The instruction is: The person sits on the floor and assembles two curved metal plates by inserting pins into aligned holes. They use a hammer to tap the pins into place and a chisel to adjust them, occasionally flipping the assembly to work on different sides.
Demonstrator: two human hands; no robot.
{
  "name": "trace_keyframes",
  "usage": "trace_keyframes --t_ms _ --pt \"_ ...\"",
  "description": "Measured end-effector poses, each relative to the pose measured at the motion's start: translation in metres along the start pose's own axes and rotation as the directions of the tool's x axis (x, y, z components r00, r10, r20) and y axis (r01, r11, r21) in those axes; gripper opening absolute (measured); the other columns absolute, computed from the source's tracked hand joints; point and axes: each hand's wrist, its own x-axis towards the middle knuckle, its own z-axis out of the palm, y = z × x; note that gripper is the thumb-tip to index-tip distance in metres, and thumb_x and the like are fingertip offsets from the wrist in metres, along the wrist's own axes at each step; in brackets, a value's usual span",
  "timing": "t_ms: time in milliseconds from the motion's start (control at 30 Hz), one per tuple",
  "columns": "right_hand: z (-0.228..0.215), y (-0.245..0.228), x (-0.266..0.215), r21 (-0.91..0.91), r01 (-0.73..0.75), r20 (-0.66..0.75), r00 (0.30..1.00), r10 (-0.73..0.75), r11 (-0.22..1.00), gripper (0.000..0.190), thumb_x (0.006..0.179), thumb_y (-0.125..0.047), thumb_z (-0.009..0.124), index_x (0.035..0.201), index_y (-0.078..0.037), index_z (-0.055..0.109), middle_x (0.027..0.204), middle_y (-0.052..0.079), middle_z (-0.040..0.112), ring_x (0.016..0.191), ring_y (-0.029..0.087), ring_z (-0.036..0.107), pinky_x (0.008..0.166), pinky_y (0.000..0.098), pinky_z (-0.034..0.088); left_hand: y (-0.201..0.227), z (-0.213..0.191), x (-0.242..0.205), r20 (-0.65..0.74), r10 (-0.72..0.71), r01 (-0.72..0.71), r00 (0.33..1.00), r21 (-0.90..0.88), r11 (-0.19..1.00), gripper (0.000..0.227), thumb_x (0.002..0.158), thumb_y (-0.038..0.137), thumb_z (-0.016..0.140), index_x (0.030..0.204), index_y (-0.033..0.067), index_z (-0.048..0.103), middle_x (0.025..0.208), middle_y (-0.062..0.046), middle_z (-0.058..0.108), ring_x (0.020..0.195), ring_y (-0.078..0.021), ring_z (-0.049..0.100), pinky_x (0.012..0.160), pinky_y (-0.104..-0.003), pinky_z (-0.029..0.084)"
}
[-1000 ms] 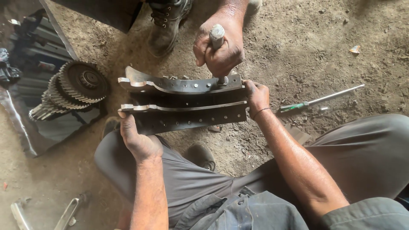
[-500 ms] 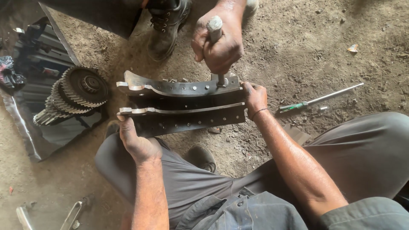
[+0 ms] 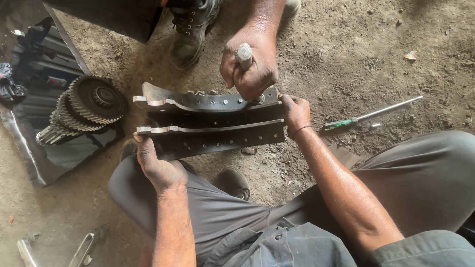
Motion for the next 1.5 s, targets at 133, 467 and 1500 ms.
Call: trace_keyframes --t_ms 133,467,1500 --pt "0.000 -0.001 -0.001 0.020 -0.013 0.005 1.000 0.013 1.000 0.032 0.095 -0.020 0.063 0.110 0.007 0.073 0.089 0.008 0.073 0.074 0.012 0.064 0.064 0.0261 0.053 -0.001 -0.001 0.000 0.009 0.005 -0.005 1.000 0.023 1.000 0.053 0.099 0.048 0.062 0.128 0.0045 0.062 0.128 -0.008 0.062 0.126 -0.0212 0.058 0.111 -0.040 0.048" --pt "0.002 -0.004 -0.004 0.007 -0.008 0.003 1.000 0.008 1.000 0.032 0.094 -0.020 0.062 0.109 0.006 0.073 0.090 0.010 0.073 0.074 0.013 0.066 0.066 0.0271 0.057 0.002 0.002 0.000 0.049 0.046 -0.049 0.998 0.054 0.997 0.063 0.098 0.055 0.065 0.131 0.0015 0.061 0.130 -0.009 0.062 0.125 -0.0213 0.059 0.110 -0.040 0.050" --pt "-0.070 0.012 0.024 -0.259 0.028 -0.201 0.976 -0.082 0.966 0.035 0.094 -0.035 0.072 0.103 -0.001 0.075 0.089 0.008 0.075 0.075 0.020 0.070 0.064 0.0349 0.055 -0.015 -0.024 0.010 0.105 0.259 -0.274 0.960 0.167 0.947 0.054 0.098 0.043 0.085 0.127 0.0012 0.068 0.113 0.000 0.067 0.103 -0.0121 0.060 0.094 -0.028 0.051"
